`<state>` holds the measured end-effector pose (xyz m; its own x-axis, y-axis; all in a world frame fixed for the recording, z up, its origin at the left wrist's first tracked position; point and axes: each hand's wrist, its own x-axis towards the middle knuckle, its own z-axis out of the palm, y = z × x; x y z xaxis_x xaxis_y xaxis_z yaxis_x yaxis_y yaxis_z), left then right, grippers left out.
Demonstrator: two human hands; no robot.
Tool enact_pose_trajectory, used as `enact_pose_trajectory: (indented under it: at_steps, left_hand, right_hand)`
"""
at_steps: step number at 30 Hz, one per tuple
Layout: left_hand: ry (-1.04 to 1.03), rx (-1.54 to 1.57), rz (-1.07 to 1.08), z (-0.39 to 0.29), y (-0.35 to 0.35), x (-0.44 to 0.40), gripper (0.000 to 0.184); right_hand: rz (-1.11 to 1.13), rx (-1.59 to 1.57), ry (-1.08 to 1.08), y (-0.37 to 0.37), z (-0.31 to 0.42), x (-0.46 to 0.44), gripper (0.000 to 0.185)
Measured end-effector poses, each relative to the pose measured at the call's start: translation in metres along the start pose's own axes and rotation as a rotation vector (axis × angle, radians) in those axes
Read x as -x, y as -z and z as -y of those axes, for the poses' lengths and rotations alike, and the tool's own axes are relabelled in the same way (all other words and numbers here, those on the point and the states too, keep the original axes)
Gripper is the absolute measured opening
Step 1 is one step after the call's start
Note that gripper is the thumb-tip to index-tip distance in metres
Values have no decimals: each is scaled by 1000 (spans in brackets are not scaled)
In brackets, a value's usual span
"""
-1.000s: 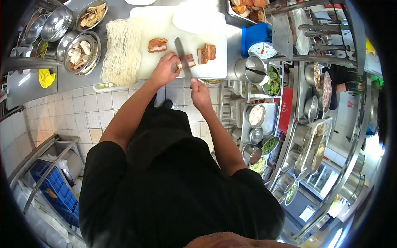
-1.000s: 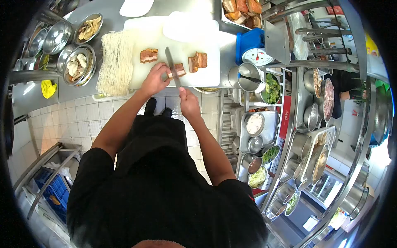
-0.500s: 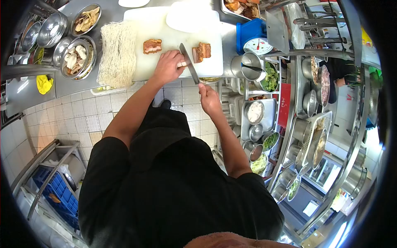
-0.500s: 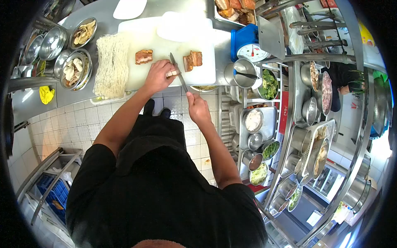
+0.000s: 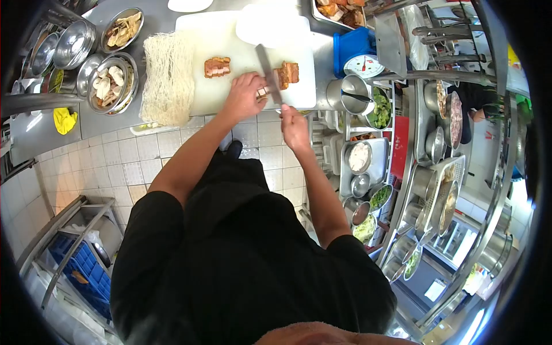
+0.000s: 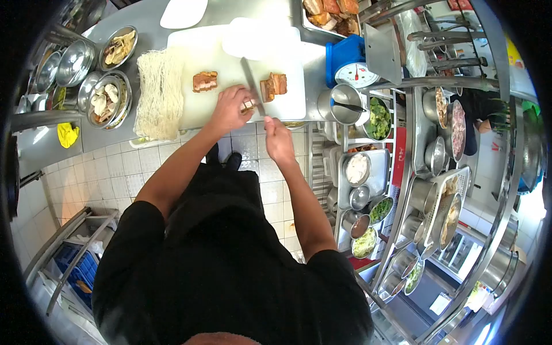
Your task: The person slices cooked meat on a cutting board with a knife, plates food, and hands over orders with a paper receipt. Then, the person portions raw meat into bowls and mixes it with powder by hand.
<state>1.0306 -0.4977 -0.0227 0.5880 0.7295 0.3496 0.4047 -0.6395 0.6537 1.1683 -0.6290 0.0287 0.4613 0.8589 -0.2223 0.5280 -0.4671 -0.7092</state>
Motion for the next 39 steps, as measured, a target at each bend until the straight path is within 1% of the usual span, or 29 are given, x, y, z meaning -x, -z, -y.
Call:
enact_pose_trajectory:
  at_steps: [2, 3, 4, 5, 6, 7, 10, 11, 14, 15, 18, 19, 20, 21, 22, 25, 28, 31, 34, 37, 39]
  left_hand:
    - [-78, -72, -43, -5, -9, -10, 41]
    - [-111, -145, -15, -8, -11, -13, 34]
    - [-113, -162, 56, -3, -10, -12, 31]
    - [-111, -178, 124, 2, -13, -12, 28]
    - [-104, -191, 189, 4, -15, -11, 26]
    - [-92, -210, 209, 4, -5, -8, 22]
    - [-203, -245, 58, 19, 19, 6, 25]
    - [-230, -280, 45, 17, 24, 5, 33]
    - [-57, -245, 11, -31, 26, -20, 41]
    - [121, -222, 100, -45, 15, -31, 53]
    - [550, -126, 238, -69, -19, -58, 53]
    - [585, -132, 206, -64, -27, -59, 56]
    - [650, -79, 196, -56, -31, -56, 54]
    - [713, -27, 186, -56, -20, -57, 52]
    - [775, 21, 182, -56, -10, -57, 50]
    - [637, 21, 408, -51, 3, -58, 43]
    - [338, -349, 341, -39, -18, -47, 42]
    - [122, -493, 22, -32, -18, -28, 43]
    - [156, -341, 49, -42, -11, -16, 45]
    - [160, -355, 50, -54, -13, -11, 46]
    - [169, -363, 33, -50, -17, -11, 46]
  right_hand:
    - [-13, -89, -88, 25, 28, 11, 51]
    - [-31, -187, -160, 30, 26, 16, 51]
    - [-48, -284, -235, 35, 25, 21, 51]
    - [-67, -354, -265, 42, 28, 29, 52]
    - [-75, -376, -278, 47, 25, 36, 52]
    - [-81, -399, -291, 52, 19, 44, 52]
    - [-68, -436, -304, 56, -15, 62, 50]
    - [-48, -439, -320, 57, -26, 66, 50]
    - [9, -486, -349, 62, -47, 69, 47]
    - [24, -485, -349, 63, -47, 69, 47]
    - [67, -517, -331, 63, -59, 64, 47]
    - [77, -521, -324, 62, -64, 61, 47]
    - [87, -522, -318, 61, -67, 58, 47]
    - [121, -550, -377, 65, -62, 54, 47]
    - [145, -544, -351, 67, -64, 50, 47]
    - [199, -503, -300, 68, -73, 38, 48]
    - [173, -375, -246, 74, -74, 28, 48]
    - [168, -203, -127, 77, -64, 18, 47]
    - [222, -98, -67, 76, -46, 5, 45]
    - [241, 12, 36, 75, -32, -13, 45]
    - [260, 69, 74, 77, -28, -17, 45]
